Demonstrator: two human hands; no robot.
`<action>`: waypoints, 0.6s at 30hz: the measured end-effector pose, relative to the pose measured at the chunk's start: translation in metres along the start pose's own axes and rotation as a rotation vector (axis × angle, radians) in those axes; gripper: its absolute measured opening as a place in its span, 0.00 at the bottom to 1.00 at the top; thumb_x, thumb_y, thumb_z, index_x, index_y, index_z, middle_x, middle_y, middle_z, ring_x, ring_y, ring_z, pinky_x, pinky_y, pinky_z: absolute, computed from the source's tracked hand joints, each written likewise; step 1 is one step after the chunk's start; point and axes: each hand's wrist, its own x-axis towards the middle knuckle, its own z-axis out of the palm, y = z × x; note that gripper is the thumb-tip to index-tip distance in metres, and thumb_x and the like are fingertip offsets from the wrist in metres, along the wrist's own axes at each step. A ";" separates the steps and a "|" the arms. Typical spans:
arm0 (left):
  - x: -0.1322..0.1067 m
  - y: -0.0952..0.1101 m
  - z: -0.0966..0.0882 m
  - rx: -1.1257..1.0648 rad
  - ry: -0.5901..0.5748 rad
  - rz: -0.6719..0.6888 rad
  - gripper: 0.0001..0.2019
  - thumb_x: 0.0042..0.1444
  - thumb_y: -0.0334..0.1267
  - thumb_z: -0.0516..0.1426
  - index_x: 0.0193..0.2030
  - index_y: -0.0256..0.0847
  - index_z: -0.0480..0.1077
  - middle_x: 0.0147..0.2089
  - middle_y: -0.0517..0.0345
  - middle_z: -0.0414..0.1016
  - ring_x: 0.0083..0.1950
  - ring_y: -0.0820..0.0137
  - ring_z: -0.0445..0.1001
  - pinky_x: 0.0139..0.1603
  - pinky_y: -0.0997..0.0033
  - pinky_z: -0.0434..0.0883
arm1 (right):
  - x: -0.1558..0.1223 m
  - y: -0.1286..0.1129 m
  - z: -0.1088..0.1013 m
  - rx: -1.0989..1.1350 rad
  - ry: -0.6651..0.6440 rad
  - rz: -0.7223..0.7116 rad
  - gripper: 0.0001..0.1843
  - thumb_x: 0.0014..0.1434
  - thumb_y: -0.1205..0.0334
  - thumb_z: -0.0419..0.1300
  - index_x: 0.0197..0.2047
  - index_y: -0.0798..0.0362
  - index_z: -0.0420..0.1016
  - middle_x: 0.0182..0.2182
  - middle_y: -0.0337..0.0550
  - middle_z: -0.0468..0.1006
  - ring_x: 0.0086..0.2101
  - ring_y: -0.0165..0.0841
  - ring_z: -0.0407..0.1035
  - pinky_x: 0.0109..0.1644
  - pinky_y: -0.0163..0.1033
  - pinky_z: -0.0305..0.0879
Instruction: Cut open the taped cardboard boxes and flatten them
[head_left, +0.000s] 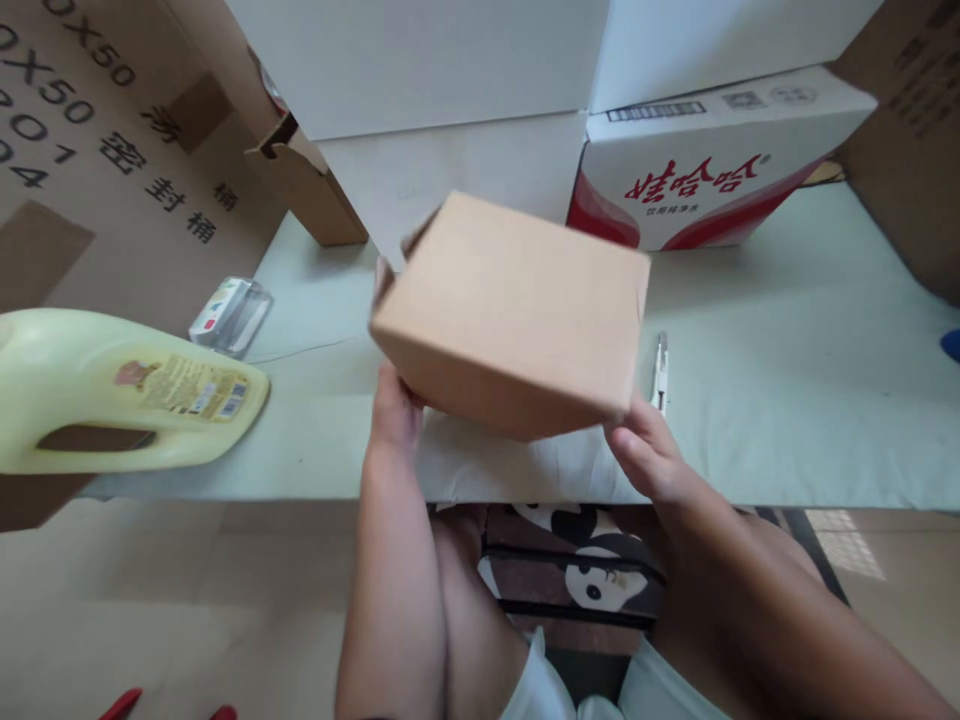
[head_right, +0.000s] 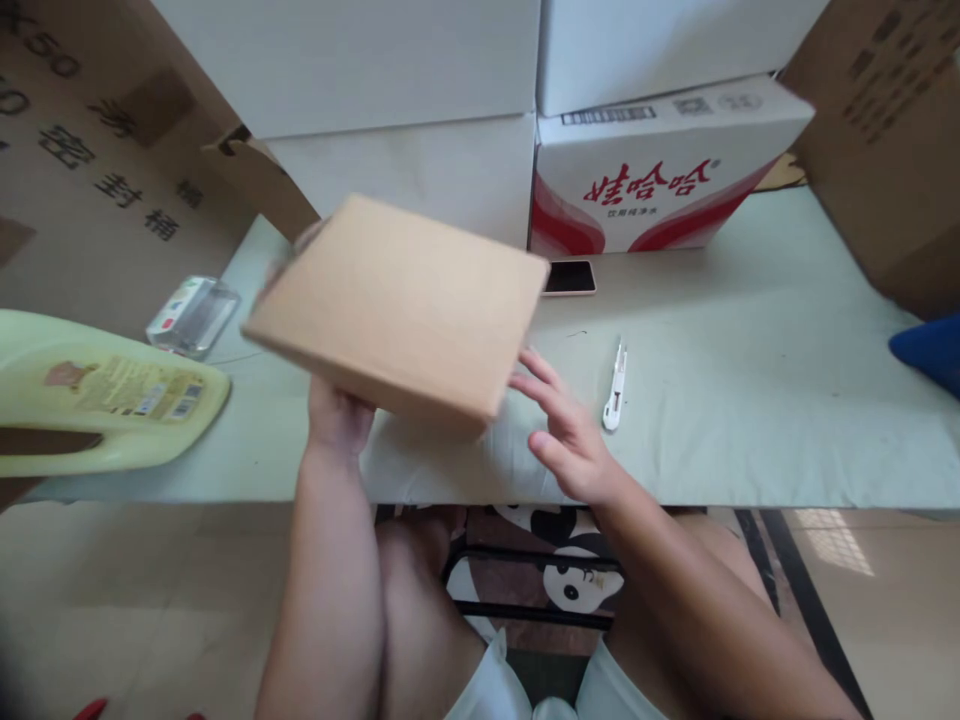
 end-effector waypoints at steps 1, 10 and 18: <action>-0.001 -0.003 0.001 0.025 -0.040 -0.038 0.17 0.57 0.55 0.58 0.38 0.44 0.78 0.37 0.55 0.80 0.45 0.64 0.78 0.36 0.72 0.73 | 0.000 -0.003 -0.001 -0.050 -0.018 -0.059 0.29 0.61 0.35 0.53 0.62 0.34 0.69 0.71 0.34 0.56 0.71 0.48 0.46 0.72 0.61 0.48; -0.020 -0.003 0.003 0.639 -0.614 -0.535 0.37 0.52 0.72 0.52 0.50 0.40 0.73 0.56 0.39 0.77 0.44 0.55 0.81 0.30 0.67 0.70 | 0.006 -0.009 -0.022 -0.109 0.286 -0.200 0.33 0.64 0.51 0.58 0.69 0.26 0.53 0.71 0.34 0.57 0.66 0.45 0.60 0.67 0.56 0.62; -0.014 -0.007 0.012 0.819 -0.598 -0.374 0.05 0.52 0.35 0.60 0.35 0.41 0.76 0.35 0.50 0.81 0.27 0.65 0.77 0.23 0.68 0.67 | 0.008 -0.012 -0.021 -0.338 0.220 -0.163 0.17 0.62 0.63 0.62 0.54 0.41 0.77 0.62 0.44 0.72 0.60 0.43 0.68 0.63 0.54 0.65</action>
